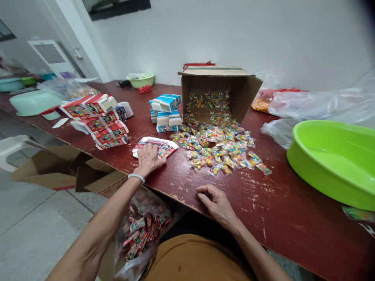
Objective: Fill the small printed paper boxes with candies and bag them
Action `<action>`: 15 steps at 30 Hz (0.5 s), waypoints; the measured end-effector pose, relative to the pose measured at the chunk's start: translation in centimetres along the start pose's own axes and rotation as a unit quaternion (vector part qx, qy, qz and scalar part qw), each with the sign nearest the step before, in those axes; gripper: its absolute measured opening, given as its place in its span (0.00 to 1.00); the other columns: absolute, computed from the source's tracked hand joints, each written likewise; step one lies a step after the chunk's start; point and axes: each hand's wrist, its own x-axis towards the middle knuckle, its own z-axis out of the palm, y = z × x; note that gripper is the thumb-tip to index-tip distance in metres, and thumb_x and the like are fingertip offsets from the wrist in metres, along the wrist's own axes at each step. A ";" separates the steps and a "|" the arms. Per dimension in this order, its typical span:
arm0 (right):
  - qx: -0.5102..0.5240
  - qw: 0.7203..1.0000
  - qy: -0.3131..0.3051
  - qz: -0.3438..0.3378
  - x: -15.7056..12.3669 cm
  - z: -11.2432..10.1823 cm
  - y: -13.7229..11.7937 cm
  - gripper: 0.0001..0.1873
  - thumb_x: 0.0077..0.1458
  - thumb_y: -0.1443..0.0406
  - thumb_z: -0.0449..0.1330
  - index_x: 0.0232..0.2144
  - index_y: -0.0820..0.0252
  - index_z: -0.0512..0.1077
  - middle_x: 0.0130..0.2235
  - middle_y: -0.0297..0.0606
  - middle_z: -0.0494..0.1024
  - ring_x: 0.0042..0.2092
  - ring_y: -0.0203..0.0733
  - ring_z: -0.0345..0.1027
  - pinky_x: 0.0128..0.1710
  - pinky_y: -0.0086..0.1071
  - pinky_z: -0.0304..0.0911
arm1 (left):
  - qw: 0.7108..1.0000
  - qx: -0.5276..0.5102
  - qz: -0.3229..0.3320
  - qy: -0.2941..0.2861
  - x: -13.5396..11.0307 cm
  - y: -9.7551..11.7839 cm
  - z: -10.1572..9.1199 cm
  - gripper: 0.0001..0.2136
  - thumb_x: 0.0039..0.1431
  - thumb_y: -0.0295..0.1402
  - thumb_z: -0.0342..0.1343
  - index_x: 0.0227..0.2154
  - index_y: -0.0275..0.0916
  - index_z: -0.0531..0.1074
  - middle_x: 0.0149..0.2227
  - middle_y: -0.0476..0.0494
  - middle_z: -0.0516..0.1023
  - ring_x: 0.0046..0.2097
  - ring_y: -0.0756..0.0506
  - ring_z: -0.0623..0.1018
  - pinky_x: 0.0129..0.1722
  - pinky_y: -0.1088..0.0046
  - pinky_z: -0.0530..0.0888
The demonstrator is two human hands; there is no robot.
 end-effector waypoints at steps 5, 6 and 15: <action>0.193 0.973 0.040 0.119 1.1 0.6 -0.6 0.23 0.53 0.56 0.61 0.49 0.60 0.69 0.40 0.41 0.77 0.32 0.37 0.70 0.25 0.28 0.65 | 0.995 -0.093 0.032 0.031 -5.4 3.0 -2.2 0.24 0.54 0.47 0.55 0.49 0.35 0.69 0.45 0.31 0.75 0.48 0.32 0.71 0.47 0.59 0.64; 0.234 0.962 0.059 0.124 1.5 0.6 -1.0 0.28 0.52 0.55 0.62 0.53 0.60 0.66 0.42 0.42 0.77 0.32 0.37 0.71 0.25 0.28 0.65 | 0.988 -0.146 0.039 0.030 -7.1 3.9 -2.6 0.24 0.53 0.47 0.56 0.48 0.36 0.70 0.42 0.32 0.76 0.46 0.33 0.72 0.46 0.59 0.64; 0.283 0.958 -0.013 0.042 1.8 -0.5 -4.9 0.14 0.53 0.59 0.61 0.40 0.58 0.70 0.35 0.35 0.77 0.35 0.38 0.70 0.39 0.31 0.67 | 0.541 -0.761 -0.126 -0.335 -13.3 7.6 -5.7 0.18 0.49 0.38 0.65 0.42 0.35 0.74 0.35 0.40 0.81 0.33 0.44 0.78 0.34 0.72 0.71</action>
